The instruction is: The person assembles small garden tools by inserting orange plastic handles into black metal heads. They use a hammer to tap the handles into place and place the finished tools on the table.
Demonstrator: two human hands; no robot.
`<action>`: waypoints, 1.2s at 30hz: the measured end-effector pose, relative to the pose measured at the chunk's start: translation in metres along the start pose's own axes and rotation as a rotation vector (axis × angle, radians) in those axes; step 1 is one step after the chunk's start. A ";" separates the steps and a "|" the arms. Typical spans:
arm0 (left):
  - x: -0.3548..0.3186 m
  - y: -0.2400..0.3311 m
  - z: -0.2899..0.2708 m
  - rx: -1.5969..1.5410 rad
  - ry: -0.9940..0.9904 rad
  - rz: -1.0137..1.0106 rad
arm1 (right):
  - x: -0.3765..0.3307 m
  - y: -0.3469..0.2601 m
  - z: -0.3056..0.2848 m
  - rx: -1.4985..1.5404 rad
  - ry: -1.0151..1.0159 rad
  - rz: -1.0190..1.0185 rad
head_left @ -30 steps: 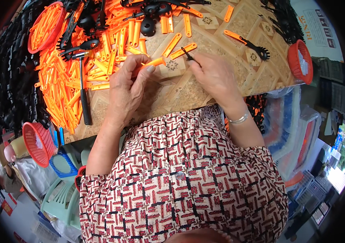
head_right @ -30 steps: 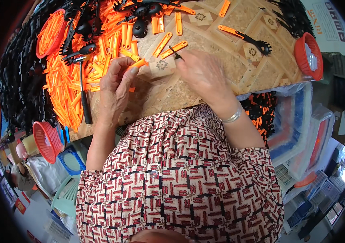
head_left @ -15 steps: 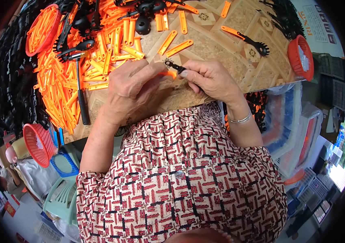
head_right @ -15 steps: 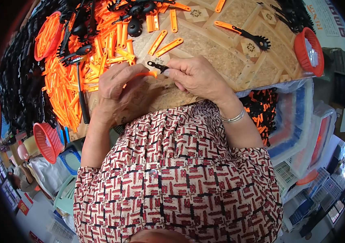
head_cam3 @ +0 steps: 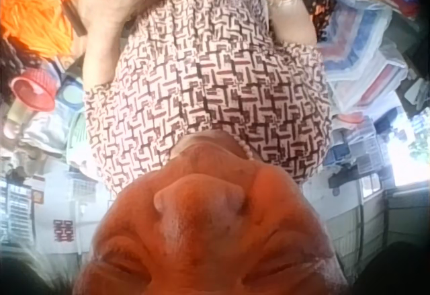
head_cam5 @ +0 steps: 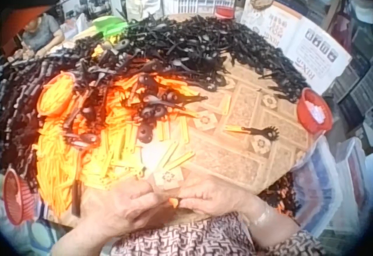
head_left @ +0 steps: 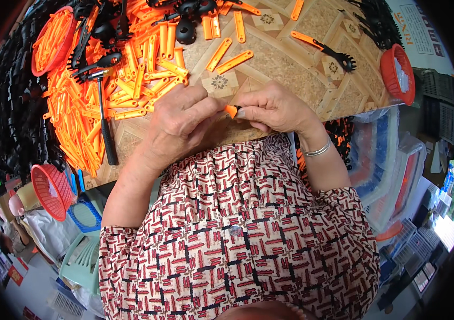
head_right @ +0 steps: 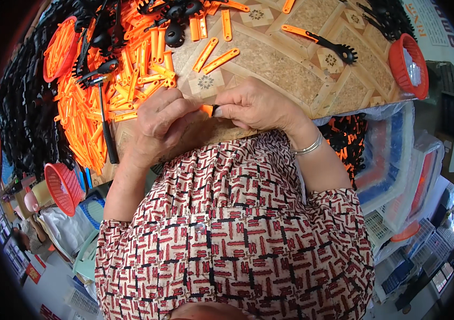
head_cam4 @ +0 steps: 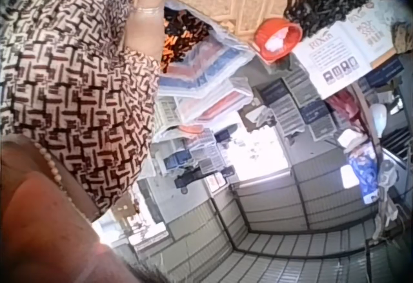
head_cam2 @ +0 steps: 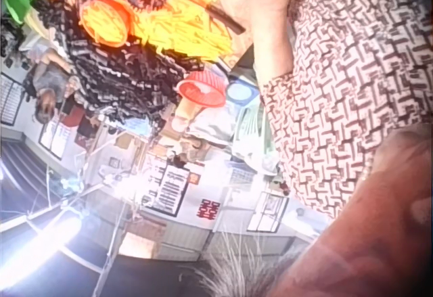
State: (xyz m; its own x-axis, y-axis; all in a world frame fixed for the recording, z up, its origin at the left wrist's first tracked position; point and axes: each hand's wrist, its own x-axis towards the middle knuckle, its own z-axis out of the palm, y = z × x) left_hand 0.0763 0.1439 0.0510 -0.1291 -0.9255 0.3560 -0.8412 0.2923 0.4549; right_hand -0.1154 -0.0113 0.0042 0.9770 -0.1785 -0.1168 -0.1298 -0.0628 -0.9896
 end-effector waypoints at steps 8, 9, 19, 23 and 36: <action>0.001 0.008 0.005 0.070 0.086 -0.164 | 0.009 0.004 0.006 -0.596 0.261 -0.484; 0.004 0.010 0.002 0.087 0.076 -0.160 | 0.005 0.005 0.006 -0.674 0.306 -0.495; 0.016 -0.002 0.023 0.031 0.126 -0.328 | -0.049 -0.005 -0.065 -1.477 0.735 -0.279; 0.007 -0.008 0.024 0.071 0.106 -0.224 | -0.027 -0.001 -0.088 -1.355 0.825 -0.297; -0.014 -0.005 0.015 0.179 0.098 -0.260 | 0.125 -0.020 -0.101 -1.164 0.673 -0.348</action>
State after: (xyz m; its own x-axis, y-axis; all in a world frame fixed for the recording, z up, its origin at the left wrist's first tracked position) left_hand 0.0747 0.1519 0.0311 0.1460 -0.9335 0.3275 -0.9192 -0.0057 0.3937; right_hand -0.0078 -0.1319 0.0177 0.7621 -0.3978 0.5108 -0.2889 -0.9150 -0.2816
